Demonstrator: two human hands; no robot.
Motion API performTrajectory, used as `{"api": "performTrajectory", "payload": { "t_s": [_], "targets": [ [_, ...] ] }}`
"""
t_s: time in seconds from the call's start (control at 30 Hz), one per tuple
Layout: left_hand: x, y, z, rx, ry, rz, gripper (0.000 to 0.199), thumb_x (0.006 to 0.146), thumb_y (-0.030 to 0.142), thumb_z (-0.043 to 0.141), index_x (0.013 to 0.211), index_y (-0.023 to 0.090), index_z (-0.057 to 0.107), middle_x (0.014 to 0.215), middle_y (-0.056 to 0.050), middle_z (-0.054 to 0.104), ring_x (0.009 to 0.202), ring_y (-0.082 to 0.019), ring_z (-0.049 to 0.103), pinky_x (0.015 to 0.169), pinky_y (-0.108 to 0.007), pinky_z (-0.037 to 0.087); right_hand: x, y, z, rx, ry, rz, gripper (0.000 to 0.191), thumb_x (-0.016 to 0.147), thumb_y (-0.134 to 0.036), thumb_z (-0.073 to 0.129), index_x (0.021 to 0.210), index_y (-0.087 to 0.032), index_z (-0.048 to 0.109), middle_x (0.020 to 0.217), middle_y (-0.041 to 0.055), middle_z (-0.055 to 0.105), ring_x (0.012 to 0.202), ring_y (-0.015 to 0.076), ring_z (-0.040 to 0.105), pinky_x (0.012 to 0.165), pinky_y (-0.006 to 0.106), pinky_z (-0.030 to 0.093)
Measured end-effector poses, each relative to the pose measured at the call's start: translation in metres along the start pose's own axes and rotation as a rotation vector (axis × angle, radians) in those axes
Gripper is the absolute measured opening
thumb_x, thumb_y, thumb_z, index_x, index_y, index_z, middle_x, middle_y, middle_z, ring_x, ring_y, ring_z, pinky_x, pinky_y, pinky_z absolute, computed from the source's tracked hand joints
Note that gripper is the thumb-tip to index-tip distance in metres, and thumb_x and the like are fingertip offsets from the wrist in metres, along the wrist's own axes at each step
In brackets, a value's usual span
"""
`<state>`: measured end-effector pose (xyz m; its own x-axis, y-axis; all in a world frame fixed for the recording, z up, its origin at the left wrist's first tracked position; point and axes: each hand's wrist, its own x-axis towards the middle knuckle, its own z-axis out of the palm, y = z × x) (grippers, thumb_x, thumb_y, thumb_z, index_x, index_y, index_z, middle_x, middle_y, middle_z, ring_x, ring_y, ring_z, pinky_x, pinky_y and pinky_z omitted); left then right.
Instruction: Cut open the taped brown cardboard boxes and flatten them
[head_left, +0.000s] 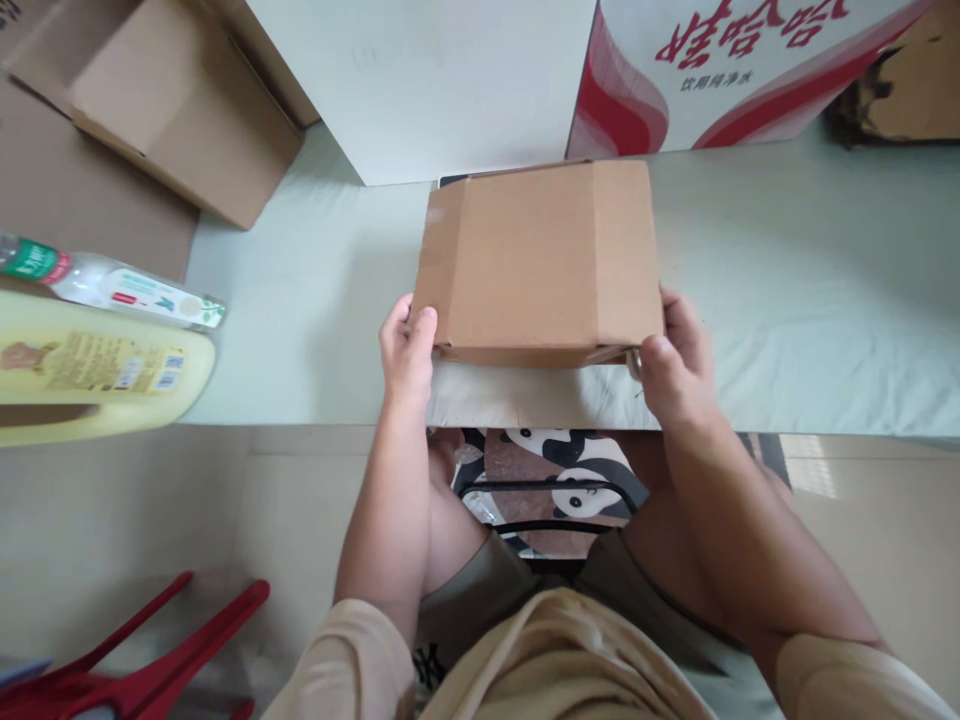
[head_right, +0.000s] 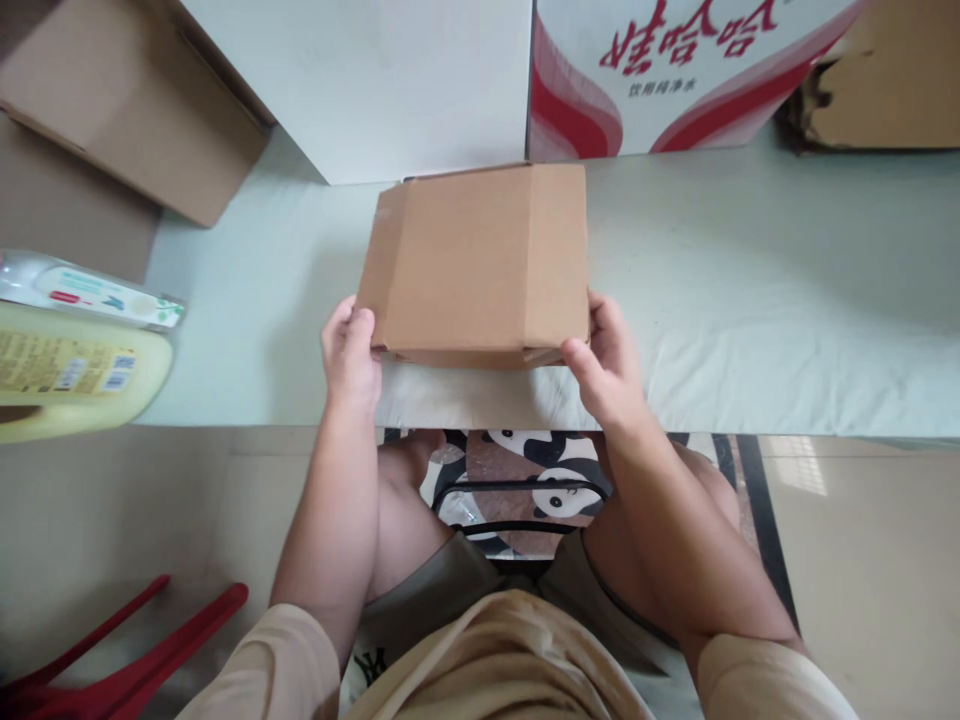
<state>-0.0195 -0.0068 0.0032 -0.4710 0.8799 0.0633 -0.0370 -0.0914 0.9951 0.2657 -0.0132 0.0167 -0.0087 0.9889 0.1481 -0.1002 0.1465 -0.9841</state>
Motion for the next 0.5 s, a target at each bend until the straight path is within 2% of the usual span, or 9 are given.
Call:
{"api": "performTrajectory", "payload": {
  "t_s": [0.07,0.13,0.23,0.37,0.43,0.5],
  "targets": [
    [-0.004,0.004,-0.001,0.039,-0.032,-0.037,0.053,0.067,0.067,0.085,0.09,0.021,0.072,0.068,0.002,0.06,0.051,-0.008,0.05,0.04,-0.019,0.034,0.0,-0.001,0.001,0.036,0.06,0.018,0.041,0.082,-0.066,0.073,0.1,-0.029,0.066,0.088,0.002,0.066,0.077,0.0174,0.066,0.061,0.03,0.057],
    [-0.007,0.006,-0.001,0.05,-0.1,-0.071,0.046,0.069,0.061,0.085,0.089,0.022,0.071,0.063,0.004,0.056,0.044,-0.007,0.043,0.036,-0.019,0.025,0.0,-0.002,0.002,0.023,0.121,0.053,0.032,0.085,-0.057,0.073,0.091,-0.027,0.062,0.077,-0.0013,0.057,0.067,0.0129,0.057,0.055,0.025,0.05],
    [-0.005,0.007,-0.001,-0.041,-0.124,-0.059,0.038,0.074,0.057,0.079,0.081,0.021,0.069,0.062,0.003,0.056,0.048,-0.009,0.048,0.04,-0.021,0.033,0.001,-0.007,0.005,0.002,0.233,0.082,0.023,0.087,-0.044,0.07,0.083,-0.025,0.059,0.069,-0.0031,0.046,0.059,0.0106,0.045,0.049,0.022,0.039],
    [0.007,-0.001,-0.002,-0.115,-0.003,-0.149,0.033,0.082,0.053,0.065,0.076,0.021,0.068,0.06,0.001,0.057,0.053,-0.012,0.054,0.049,-0.024,0.042,0.007,-0.02,0.009,0.068,0.42,0.069,0.017,0.079,-0.031,0.062,0.068,-0.022,0.053,0.06,-0.0035,0.037,0.052,0.0102,0.034,0.043,0.024,0.024],
    [0.012,-0.005,-0.005,-0.007,-0.001,-0.181,0.024,0.079,0.045,0.072,0.08,0.021,0.07,0.069,-0.001,0.065,0.064,-0.014,0.062,0.057,-0.023,0.049,0.01,-0.025,0.01,0.08,0.494,0.023,0.015,0.071,-0.029,0.061,0.062,-0.021,0.053,0.057,-0.0035,0.036,0.053,0.0097,0.034,0.046,0.024,0.023],
    [0.013,-0.009,-0.007,0.134,-0.065,-0.119,0.026,0.072,0.037,0.084,0.09,0.022,0.073,0.09,-0.003,0.075,0.084,-0.017,0.07,0.07,-0.025,0.056,0.012,-0.028,0.009,0.08,0.537,-0.019,0.012,0.065,-0.028,0.06,0.059,-0.019,0.055,0.055,-0.0033,0.038,0.054,0.0093,0.035,0.048,0.024,0.023]
  ]
}}
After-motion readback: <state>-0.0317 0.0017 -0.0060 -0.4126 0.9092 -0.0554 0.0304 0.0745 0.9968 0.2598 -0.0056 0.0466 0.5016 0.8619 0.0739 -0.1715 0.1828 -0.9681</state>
